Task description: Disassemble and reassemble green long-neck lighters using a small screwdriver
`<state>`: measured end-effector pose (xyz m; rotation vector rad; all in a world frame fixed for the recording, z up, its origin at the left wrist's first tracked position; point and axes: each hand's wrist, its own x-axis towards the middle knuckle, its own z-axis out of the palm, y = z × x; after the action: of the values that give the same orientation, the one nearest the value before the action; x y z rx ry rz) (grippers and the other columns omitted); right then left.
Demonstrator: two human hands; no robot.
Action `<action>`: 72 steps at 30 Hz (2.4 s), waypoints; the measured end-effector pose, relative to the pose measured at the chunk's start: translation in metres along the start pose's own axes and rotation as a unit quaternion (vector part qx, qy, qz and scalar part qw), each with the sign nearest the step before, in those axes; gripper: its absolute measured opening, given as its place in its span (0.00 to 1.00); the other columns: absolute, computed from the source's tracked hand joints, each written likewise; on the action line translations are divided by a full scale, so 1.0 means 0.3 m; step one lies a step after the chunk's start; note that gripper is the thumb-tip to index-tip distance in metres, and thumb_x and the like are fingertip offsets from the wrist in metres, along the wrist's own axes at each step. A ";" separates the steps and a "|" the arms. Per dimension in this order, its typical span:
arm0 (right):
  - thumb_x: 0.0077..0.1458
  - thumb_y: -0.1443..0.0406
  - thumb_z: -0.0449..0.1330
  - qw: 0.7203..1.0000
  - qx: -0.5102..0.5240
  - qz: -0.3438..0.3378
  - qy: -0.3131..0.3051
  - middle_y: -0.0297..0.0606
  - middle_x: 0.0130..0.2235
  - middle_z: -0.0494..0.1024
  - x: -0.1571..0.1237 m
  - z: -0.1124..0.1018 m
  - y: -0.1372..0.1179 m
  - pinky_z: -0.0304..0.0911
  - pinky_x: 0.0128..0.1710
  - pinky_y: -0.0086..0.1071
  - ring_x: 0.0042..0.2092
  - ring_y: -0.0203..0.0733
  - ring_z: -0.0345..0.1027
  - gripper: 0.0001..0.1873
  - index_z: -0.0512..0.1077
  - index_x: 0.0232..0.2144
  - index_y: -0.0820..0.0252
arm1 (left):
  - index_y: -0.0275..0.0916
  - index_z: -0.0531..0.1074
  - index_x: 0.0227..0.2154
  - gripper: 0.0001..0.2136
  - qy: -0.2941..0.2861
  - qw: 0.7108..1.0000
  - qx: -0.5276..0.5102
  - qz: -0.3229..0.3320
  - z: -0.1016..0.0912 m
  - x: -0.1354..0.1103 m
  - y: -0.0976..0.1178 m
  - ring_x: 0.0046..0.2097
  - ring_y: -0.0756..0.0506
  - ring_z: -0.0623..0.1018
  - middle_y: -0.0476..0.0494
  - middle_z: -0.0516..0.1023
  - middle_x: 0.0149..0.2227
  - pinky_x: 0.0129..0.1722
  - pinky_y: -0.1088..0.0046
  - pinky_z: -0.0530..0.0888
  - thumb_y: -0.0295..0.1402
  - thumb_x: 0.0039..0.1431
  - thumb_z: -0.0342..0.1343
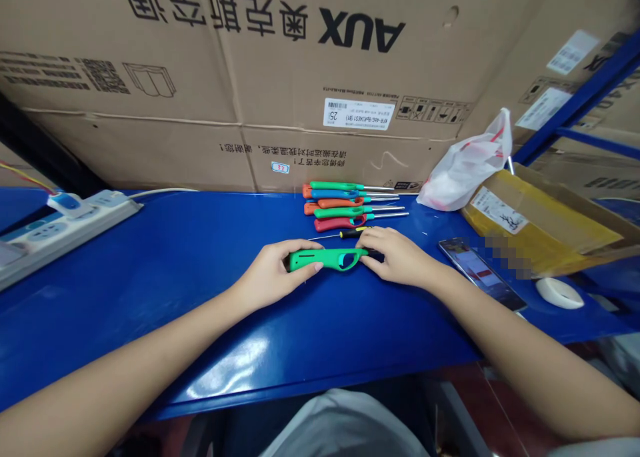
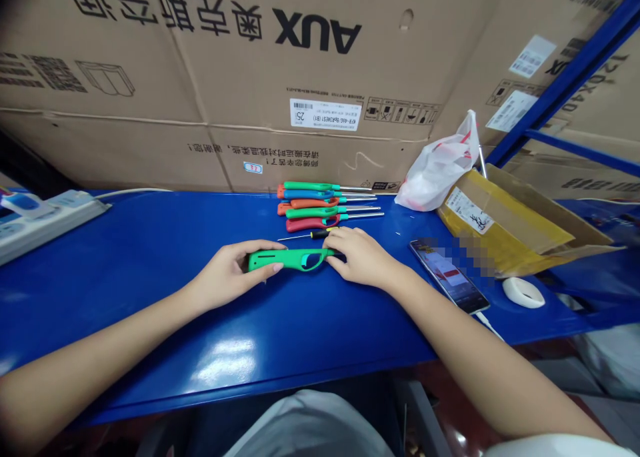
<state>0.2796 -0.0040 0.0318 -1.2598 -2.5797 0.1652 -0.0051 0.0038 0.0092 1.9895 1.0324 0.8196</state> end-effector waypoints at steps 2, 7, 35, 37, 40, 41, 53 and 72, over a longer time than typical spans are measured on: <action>0.55 0.73 0.58 1.000 0.013 -0.010 -0.005 0.43 0.50 0.77 0.008 -0.016 0.016 0.65 0.52 0.44 0.52 0.50 0.71 0.14 0.74 0.43 0.56 | 0.37 0.79 0.50 0.22 -0.012 1.000 0.000 -0.011 0.003 0.002 -0.015 0.32 0.46 0.80 0.44 0.85 0.37 0.34 0.70 0.78 0.48 0.60 0.61; 0.50 0.78 0.54 0.999 0.019 0.014 0.036 0.46 0.54 0.75 0.049 -0.026 0.057 0.62 0.60 0.45 0.58 0.49 0.67 0.25 0.72 0.49 0.59 | 0.40 0.81 0.50 0.20 -0.025 0.999 0.028 0.012 0.000 0.002 -0.014 0.39 0.44 0.81 0.42 0.84 0.42 0.42 0.67 0.79 0.46 0.61 0.62; 0.48 0.60 0.64 0.811 0.062 0.365 0.453 0.30 0.24 0.65 -0.069 -0.285 0.378 0.65 0.37 0.40 0.29 0.39 0.59 0.11 0.65 0.22 0.56 | 0.40 0.78 0.53 0.18 -0.034 0.957 0.223 0.184 -0.009 -0.014 -0.015 0.47 0.40 0.78 0.38 0.80 0.47 0.49 0.60 0.78 0.43 0.71 0.51; 0.45 0.60 0.64 0.812 0.061 0.379 0.439 0.30 0.24 0.66 -0.078 -0.262 0.402 0.65 0.36 0.39 0.29 0.39 0.60 0.11 0.65 0.22 0.55 | 0.41 0.78 0.53 0.17 -0.032 0.958 0.215 0.188 -0.007 -0.011 -0.020 0.48 0.40 0.78 0.38 0.80 0.48 0.50 0.60 0.78 0.43 0.71 0.51; 0.43 0.59 0.65 0.808 0.069 0.409 0.419 0.31 0.23 0.68 -0.082 -0.240 0.431 0.66 0.34 0.39 0.29 0.41 0.62 0.11 0.67 0.23 0.55 | 0.41 0.79 0.52 0.18 -0.034 0.959 0.209 0.189 -0.005 -0.007 -0.020 0.48 0.40 0.78 0.38 0.80 0.48 0.50 0.61 0.78 0.44 0.71 0.52; 0.43 0.59 0.65 0.807 0.074 0.418 0.411 0.32 0.23 0.68 -0.082 -0.234 0.438 0.66 0.33 0.39 0.28 0.42 0.63 0.10 0.67 0.24 0.56 | 0.41 0.79 0.52 0.18 -0.036 0.959 0.209 0.189 -0.004 -0.005 -0.020 0.48 0.40 0.78 0.38 0.80 0.48 0.50 0.61 0.78 0.44 0.71 0.51; 0.46 0.61 0.63 0.795 0.048 0.420 0.435 0.33 0.25 0.70 -0.070 -0.239 0.419 0.67 0.38 0.43 0.29 0.43 0.64 0.09 0.65 0.24 0.55 | 0.42 0.79 0.53 0.18 -0.044 0.961 0.204 0.182 0.000 0.001 -0.026 0.48 0.40 0.79 0.38 0.80 0.49 0.50 0.60 0.79 0.46 0.71 0.51; 0.48 0.64 0.60 0.735 0.170 0.365 0.546 0.33 0.29 0.63 -0.015 -0.259 0.330 0.66 0.42 0.43 0.36 0.45 0.64 0.12 0.57 0.26 0.52 | 0.41 0.78 0.55 0.18 -0.064 0.961 0.196 0.185 0.004 0.004 -0.022 0.50 0.40 0.78 0.39 0.78 0.50 0.53 0.60 0.77 0.44 0.72 0.51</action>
<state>0.3793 0.0524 0.0839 -1.4901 -0.9423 0.0105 -0.0060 0.0071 0.0034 2.5916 0.8008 0.7022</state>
